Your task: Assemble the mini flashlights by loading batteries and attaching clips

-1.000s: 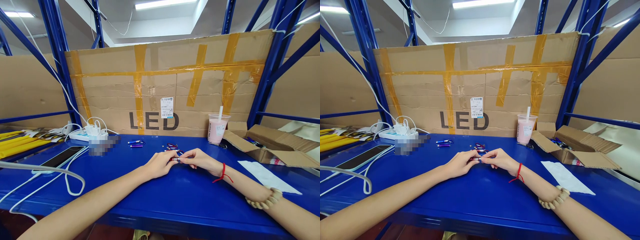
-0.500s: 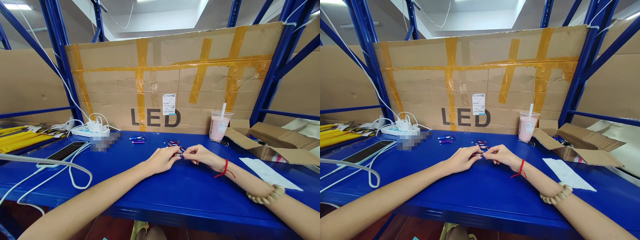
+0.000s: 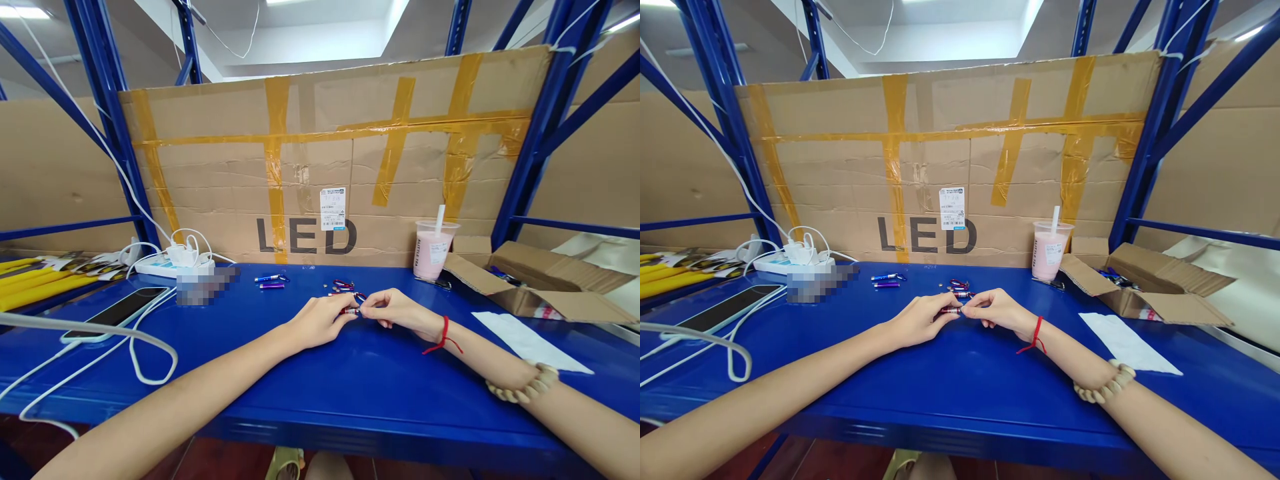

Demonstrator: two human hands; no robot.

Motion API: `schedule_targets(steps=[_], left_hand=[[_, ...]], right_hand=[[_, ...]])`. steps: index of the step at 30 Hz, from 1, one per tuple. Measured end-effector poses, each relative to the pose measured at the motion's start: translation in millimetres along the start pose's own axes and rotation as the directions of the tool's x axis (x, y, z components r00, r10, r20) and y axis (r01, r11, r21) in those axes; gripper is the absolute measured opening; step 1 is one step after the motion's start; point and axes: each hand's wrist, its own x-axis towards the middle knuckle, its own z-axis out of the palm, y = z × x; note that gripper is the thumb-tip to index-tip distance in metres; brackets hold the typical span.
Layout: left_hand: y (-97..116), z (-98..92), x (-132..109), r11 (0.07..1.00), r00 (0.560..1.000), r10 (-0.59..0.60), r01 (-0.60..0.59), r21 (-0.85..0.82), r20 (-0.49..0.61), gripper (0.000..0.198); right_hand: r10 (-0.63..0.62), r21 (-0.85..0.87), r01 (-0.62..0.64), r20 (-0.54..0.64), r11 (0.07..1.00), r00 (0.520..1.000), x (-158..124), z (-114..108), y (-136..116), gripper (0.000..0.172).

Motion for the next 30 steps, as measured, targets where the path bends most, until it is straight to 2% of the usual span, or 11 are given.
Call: schedule_targets(steps=[30], left_hand=[[1.6,-3.3,-0.2,0.998,1.000,-0.004,0.004,0.065,0.013,0.011]], right_hand=[[-0.033,-0.026,0.034,0.032,0.999,0.999,7.2,-2.0,11.6,0.043]])
